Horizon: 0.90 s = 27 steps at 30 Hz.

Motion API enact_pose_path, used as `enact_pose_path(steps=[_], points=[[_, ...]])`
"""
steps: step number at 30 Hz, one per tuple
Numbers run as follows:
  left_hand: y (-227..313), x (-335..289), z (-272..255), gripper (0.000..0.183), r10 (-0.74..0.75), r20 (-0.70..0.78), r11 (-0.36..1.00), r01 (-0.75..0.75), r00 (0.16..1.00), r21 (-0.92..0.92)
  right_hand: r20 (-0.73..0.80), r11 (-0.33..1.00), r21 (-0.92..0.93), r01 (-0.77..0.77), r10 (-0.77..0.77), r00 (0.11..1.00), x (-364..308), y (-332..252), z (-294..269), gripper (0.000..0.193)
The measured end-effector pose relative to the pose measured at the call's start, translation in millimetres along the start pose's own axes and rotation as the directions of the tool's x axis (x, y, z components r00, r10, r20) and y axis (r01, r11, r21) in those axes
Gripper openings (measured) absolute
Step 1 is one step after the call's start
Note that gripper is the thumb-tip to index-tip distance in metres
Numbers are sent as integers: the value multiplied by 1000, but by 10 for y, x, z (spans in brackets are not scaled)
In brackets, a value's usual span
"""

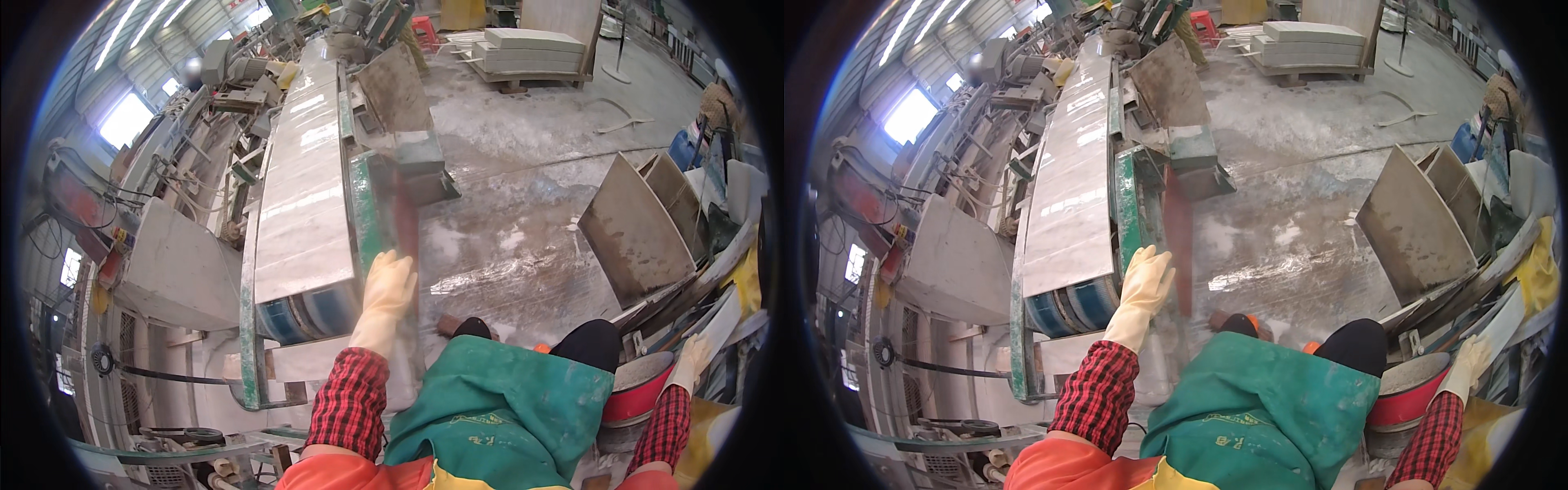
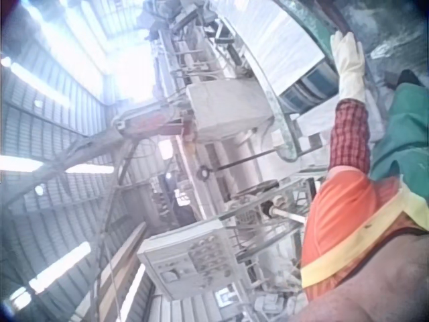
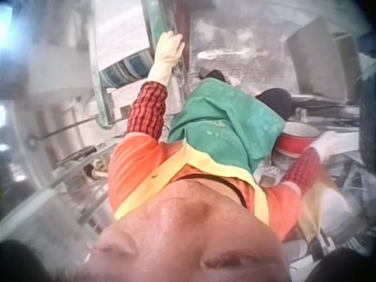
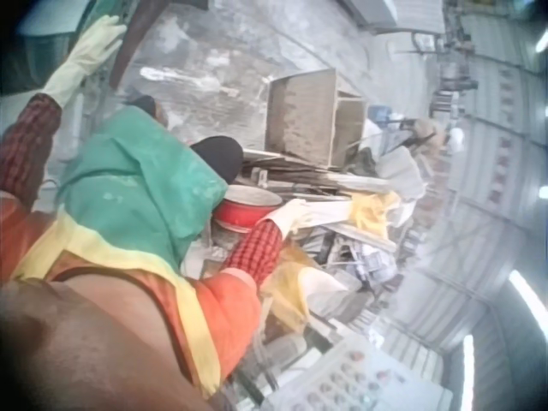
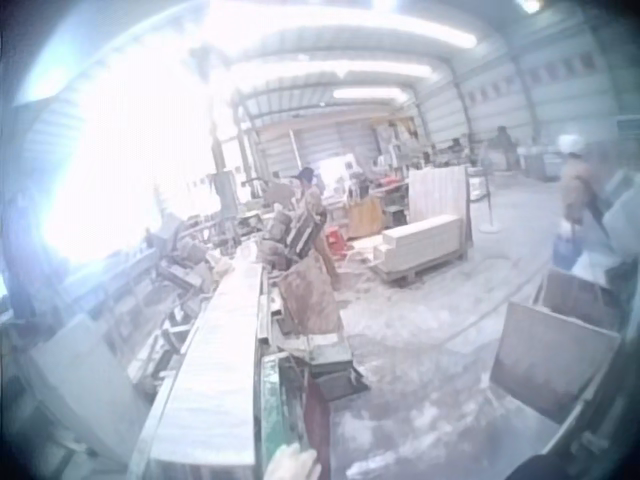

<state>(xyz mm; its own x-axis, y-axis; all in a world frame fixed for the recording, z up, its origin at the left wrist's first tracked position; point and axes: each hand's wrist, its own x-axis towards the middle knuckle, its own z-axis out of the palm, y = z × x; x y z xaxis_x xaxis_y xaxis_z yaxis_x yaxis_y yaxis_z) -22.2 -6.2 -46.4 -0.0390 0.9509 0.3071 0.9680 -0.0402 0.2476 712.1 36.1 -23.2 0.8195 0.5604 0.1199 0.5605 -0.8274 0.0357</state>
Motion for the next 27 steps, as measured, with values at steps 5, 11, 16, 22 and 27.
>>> enact_pose_path(steps=[5, 11, 16, 22, 27], points=[[49, 68, 23, 32, -10, -2, 999, 10, 1000, -51, -114, 982, -45, 182, -186, 976, 208, 345, 298, 55], [-30, -34, -16, 31, -31, -25, 998, 30, 999, -49, -10, 963, -40, 265, -266, 964, 14, 240, 224, 66], [-37, -12, 10, 29, -34, -36, 998, 32, 999, -56, 106, 992, 70, 102, -109, 988, 303, 440, 272, 79], [12, 44, -24, 25, -17, -60, 997, 12, 998, -79, 133, 970, 234, -61, 31, 991, 492, 672, 503, 82], [-46, 22, 71, 22, 12, -112, 998, -18, 994, -57, 169, 399, 909, -118, -96, 981, 657, 650, 352, 56]])
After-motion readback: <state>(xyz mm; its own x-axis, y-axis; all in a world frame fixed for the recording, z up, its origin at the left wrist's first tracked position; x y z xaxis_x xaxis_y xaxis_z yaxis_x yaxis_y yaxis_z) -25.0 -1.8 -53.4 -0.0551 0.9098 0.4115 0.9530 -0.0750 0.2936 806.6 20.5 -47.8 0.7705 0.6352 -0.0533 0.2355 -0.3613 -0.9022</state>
